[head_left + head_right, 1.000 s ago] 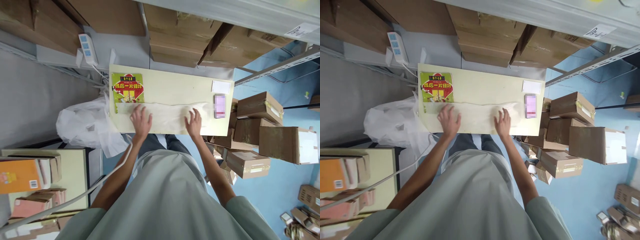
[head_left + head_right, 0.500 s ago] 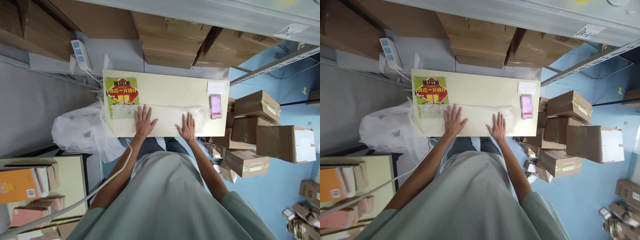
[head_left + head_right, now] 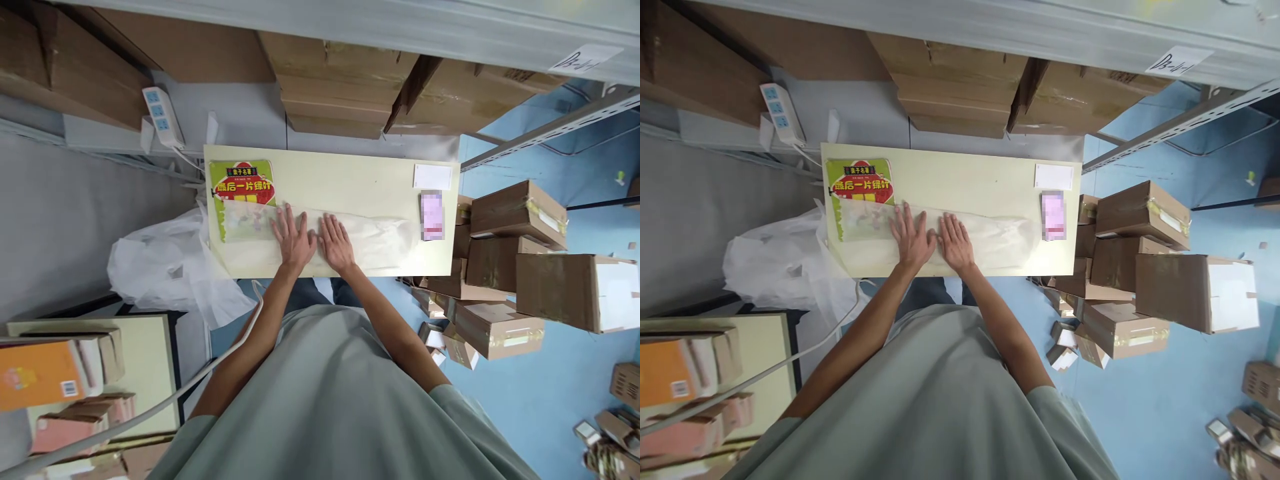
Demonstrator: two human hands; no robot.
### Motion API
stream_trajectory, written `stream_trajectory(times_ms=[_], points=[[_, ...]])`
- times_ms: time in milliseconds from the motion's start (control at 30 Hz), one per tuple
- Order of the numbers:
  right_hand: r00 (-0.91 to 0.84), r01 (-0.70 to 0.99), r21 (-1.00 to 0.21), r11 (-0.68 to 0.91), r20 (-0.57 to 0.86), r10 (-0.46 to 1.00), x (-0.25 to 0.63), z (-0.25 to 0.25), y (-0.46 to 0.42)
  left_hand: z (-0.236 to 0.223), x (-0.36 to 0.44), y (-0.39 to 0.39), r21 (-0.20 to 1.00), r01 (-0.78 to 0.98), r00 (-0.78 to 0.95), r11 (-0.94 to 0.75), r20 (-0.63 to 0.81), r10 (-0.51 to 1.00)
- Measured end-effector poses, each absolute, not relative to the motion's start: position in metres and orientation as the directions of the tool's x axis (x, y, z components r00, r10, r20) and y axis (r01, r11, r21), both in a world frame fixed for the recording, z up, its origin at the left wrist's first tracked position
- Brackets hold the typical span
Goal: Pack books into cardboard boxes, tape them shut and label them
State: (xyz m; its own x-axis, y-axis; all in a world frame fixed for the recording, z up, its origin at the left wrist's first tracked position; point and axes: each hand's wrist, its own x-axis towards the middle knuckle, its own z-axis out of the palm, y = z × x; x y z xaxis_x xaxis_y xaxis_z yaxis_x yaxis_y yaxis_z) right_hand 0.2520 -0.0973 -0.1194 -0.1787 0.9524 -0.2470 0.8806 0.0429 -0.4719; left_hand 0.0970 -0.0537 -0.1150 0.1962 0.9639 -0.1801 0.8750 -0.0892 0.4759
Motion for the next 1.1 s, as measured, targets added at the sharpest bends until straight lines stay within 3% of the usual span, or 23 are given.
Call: stream_trajectory(times_ms=[200, 367, 500, 900, 1000, 1100], points=[[-0.095, 0.899, -0.437, -0.011, -0.221, 0.971, 0.313, -0.125, -0.106, -0.117, 0.037, -0.054, 0.443, 0.89, 0.222, -0.105, -0.222, 0.949], [0.133, 0.938, -0.295, -0.18, -0.173, 0.976, 0.391, -0.124, -0.138, -0.122, 0.002, -0.06, 0.44, 0.895, 0.175, -0.071, -0.201, 0.964], [0.169, 0.956, -0.215, -0.202, -0.162, 0.972, 0.417, -0.127, -0.152, -0.126, 0.0, -0.061, 0.465, 0.883, 0.165, -0.061, -0.185, 0.969], [0.202, 0.962, -0.155, -0.225, -0.15, 0.968, 0.406, -0.121, -0.153, -0.125, 0.0, -0.062, 0.502, 0.862, 0.181, -0.075, -0.167, 0.969], [0.221, 0.954, -0.171, -0.247, -0.157, 0.963, 0.369, -0.117, -0.149, -0.125, 0.0, -0.063, 0.521, 0.85, 0.189, -0.076, -0.167, 0.968], [0.097, 0.959, -0.247, -0.139, -0.176, 0.98, 0.304, -0.111, -0.137, -0.125, -0.001, -0.064, 0.54, 0.837, 0.205, -0.084, -0.167, 0.964]])
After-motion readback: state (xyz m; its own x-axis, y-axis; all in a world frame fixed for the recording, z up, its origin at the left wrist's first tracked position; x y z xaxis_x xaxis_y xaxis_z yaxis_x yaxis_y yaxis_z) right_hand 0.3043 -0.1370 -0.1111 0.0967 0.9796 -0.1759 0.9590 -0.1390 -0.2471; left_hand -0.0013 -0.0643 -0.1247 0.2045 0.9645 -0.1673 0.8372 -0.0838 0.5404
